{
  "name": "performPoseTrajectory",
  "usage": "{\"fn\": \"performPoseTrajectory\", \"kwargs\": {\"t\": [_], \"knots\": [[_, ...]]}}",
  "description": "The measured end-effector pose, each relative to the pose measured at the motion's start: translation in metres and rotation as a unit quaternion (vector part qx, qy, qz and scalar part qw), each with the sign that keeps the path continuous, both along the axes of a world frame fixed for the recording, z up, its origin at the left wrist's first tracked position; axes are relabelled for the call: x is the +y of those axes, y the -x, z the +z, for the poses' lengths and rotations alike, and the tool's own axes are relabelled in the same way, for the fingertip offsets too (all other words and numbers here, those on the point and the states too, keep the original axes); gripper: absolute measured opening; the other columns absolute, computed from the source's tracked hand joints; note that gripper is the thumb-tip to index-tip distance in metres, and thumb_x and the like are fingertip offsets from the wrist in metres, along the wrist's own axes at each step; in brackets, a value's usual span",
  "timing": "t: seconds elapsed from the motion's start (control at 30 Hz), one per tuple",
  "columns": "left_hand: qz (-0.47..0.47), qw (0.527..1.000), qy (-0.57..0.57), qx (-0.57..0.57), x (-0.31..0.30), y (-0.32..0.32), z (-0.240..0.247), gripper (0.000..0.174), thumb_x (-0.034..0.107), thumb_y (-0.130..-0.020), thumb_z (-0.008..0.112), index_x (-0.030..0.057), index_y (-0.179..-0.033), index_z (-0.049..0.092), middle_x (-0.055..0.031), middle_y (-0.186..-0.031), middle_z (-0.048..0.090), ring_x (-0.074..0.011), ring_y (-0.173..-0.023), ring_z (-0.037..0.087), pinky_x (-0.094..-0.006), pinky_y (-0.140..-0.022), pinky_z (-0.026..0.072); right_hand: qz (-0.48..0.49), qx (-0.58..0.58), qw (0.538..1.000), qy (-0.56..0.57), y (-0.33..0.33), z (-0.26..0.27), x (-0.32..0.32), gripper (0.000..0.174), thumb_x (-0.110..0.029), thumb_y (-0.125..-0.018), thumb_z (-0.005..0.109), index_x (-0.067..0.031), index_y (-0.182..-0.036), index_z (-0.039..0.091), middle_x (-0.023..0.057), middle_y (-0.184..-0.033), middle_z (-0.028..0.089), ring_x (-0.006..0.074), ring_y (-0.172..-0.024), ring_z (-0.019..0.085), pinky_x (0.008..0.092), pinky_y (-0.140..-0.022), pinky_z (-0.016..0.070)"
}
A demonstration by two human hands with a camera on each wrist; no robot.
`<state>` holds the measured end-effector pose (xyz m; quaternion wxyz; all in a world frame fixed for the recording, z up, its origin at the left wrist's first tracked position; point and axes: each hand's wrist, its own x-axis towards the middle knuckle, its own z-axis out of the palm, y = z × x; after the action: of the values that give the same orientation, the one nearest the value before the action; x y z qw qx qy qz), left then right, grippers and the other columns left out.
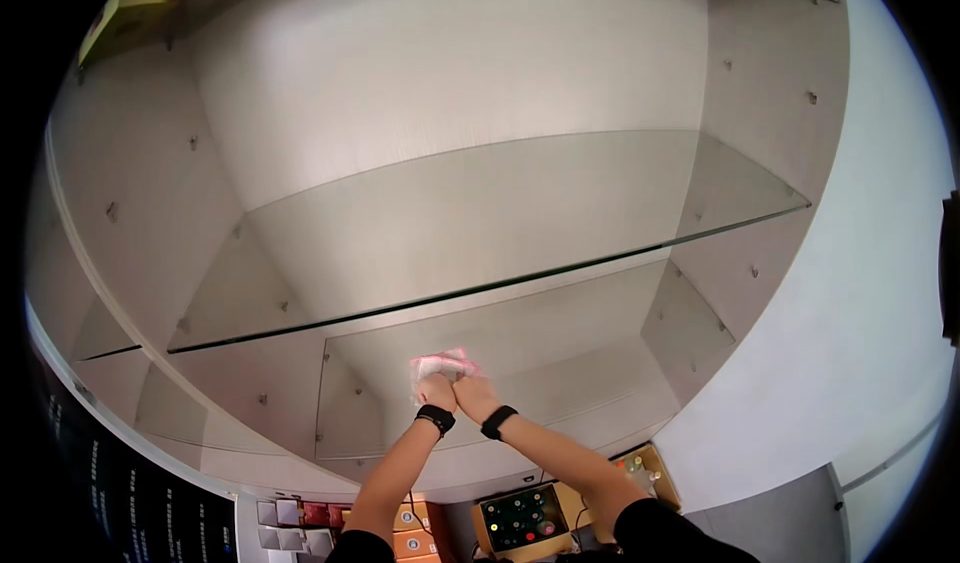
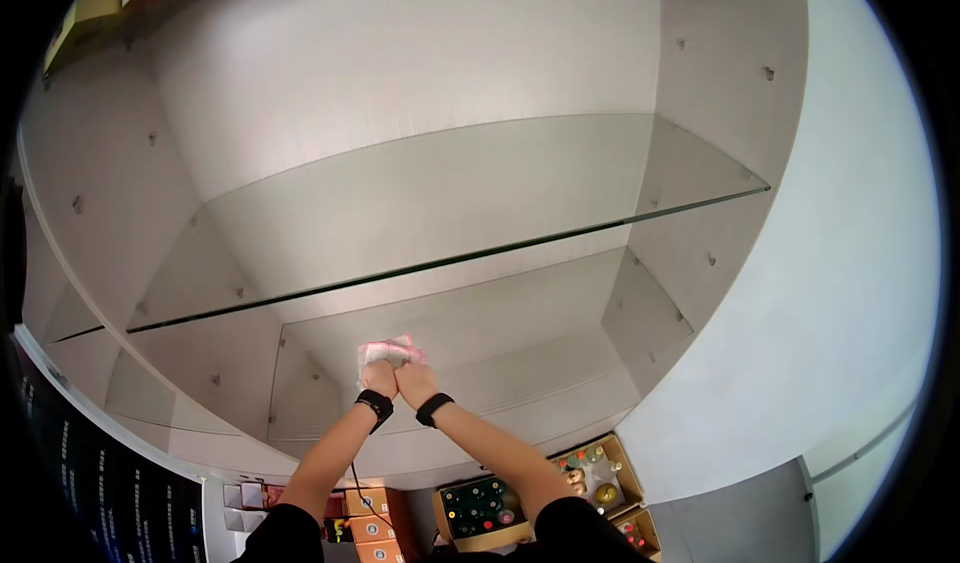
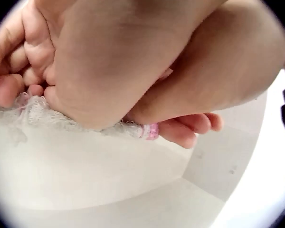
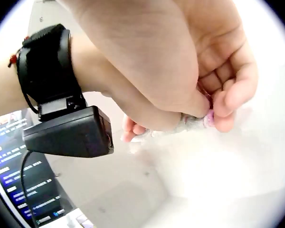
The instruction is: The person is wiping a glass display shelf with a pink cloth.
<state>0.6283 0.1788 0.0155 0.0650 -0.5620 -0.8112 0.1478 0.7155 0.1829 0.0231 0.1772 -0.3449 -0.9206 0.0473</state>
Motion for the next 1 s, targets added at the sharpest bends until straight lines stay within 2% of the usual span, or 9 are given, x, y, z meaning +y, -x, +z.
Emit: {"fn": "performPoseTrajectory", "kwargs": {"t": [0.2, 0.27, 0.33, 0.5, 0.67, 0.7, 0.73, 0.8, 1.0], "knots": [[0.068, 0.994, 0.017, -0.085, 0.028, 0.000, 0.010, 0.020, 0.025, -0.067, 0.044, 0.0089, -0.068, 0.055, -0.0061, -0.069, 0.055, -0.0179, -0.063, 0.054, -0.0310, -0.044, 0.0422, -0.106, -0.006, 0.993, 0.052, 0.011, -0.008, 0.023, 0.020, -0.012, -0.069, 0.038, -0.0007, -0.082, 0.048, 0.0094, -0.060, 0.053, 0.0212, -0.053, 0.053, 0.0287, -0.044, 0.0400], [0.024, 0.984, -0.157, -0.076, 0.017, 0.002, -0.013, 0.020, 0.024, -0.064, 0.047, 0.0070, -0.074, 0.052, -0.0074, -0.066, 0.055, -0.0178, -0.060, 0.054, -0.0285, -0.043, 0.0415, -0.109, -0.029, 0.993, 0.042, 0.000, -0.009, 0.007, 0.017, -0.011, -0.067, 0.040, -0.0046, -0.078, 0.052, 0.0075, -0.065, 0.054, 0.0193, -0.058, 0.053, 0.0280, -0.046, 0.0407], [0.032, 0.986, -0.122, -0.107, -0.006, -0.020, 0.002, 0.026, 0.025, -0.066, 0.045, 0.0025, -0.079, 0.048, -0.0118, -0.067, 0.054, -0.0201, -0.063, 0.054, -0.0274, -0.053, 0.0418, -0.114, -0.056, 0.992, 0.027, -0.017, -0.011, -0.009, 0.016, -0.010, -0.066, 0.042, -0.0086, -0.074, 0.056, 0.0057, -0.070, 0.055, 0.0174, -0.063, 0.054, 0.0273, -0.048, 0.0414], [-0.060, 0.997, -0.009, -0.042, -0.041, -0.055, -0.002, 0.013, 0.019, -0.065, 0.046, 0.0117, -0.066, 0.057, -0.0038, -0.070, 0.055, -0.0154, -0.060, 0.054, -0.0282, -0.039, 0.0402, -0.014, -0.008, 1.000, -0.015, -0.061, -0.010, -0.039, 0.014, -0.008, -0.064, 0.042, -0.0038, -0.061, 0.055, 0.0089, -0.053, 0.052, 0.0203, -0.048, 0.052, 0.0297, -0.037, 0.0381], [-0.110, 0.993, -0.019, -0.024, -0.024, -0.051, -0.023, 0.009, 0.016, -0.061, 0.049, 0.0152, -0.061, 0.058, 0.0020, -0.056, 0.052, -0.0102, -0.049, 0.051, -0.0254, -0.026, 0.0283, 0.011, -0.075, 0.997, 0.033, -0.076, 0.010, -0.027, 0.015, -0.010, -0.065, 0.042, -0.0081, -0.067, 0.056, 0.0067, -0.065, 0.055, 0.0190, -0.059, 0.054, 0.0287, -0.047, 0.0415], [-0.153, 0.975, -0.108, -0.117, -0.014, -0.034, -0.041, 0.014, 0.014, -0.066, 0.043, 0.0106, -0.069, 0.057, -0.0055, -0.072, 0.055, -0.0139, -0.064, 0.054, -0.0287, -0.046, 0.0410, 0.005, -0.054, 0.998, 0.032, -0.069, 0.002, -0.016, 0.014, -0.010, -0.064, 0.042, -0.0077, -0.065, 0.056, 0.0073, -0.063, 0.055, 0.0193, -0.056, 0.053, 0.0295, -0.045, 0.0405], [-0.153, 0.975, -0.114, -0.114, -0.001, -0.033, -0.043, 0.014, 0.014, -0.066, 0.043, 0.0106, -0.069, 0.057, -0.0055, -0.072, 0.055, -0.0139, -0.064, 0.054, -0.0287, -0.046, 0.0410, -0.001, -0.032, 0.999, 0.032, -0.061, -0.006, -0.005, 0.013, -0.010, -0.064, 0.042, -0.0073, -0.063, 0.055, 0.0078, -0.061, 0.054, 0.0197, -0.054, 0.053, 0.0304, -0.043, 0.0396], [-0.027, 0.999, 0.012, 0.038, 0.028, -0.033, -0.042, 0.007, 0.020, -0.058, 0.051, 0.0173, -0.059, 0.057, 0.0039, -0.055, 0.051, -0.0088, -0.048, 0.050, -0.0230, -0.025, 0.0241, -0.016, -0.041, 0.999, 0.030, -0.042, -0.020, 0.022, 0.014, -0.012, -0.065, 0.042, -0.0098, -0.068, 0.056, 0.0058, -0.067, 0.055, 0.0178, -0.059, 0.053, 0.0282, -0.049, 0.0405], [0.072, 0.997, 0.019, -0.029, 0.072, -0.026, -0.023, 0.008, 0.022, -0.060, 0.049, 0.0180, -0.061, 0.057, 0.0051, -0.056, 0.052, -0.0100, -0.050, 0.051, -0.0238, -0.026, 0.0278, -0.095, -0.035, 0.993, 0.061, -0.027, 0.003, 0.054, 0.017, -0.016, -0.067, 0.041, -0.0156, -0.070, 0.058, -0.0026, -0.079, 0.055, 0.0137, -0.070, 0.053, 0.0241, -0.060, 0.0402]]}}
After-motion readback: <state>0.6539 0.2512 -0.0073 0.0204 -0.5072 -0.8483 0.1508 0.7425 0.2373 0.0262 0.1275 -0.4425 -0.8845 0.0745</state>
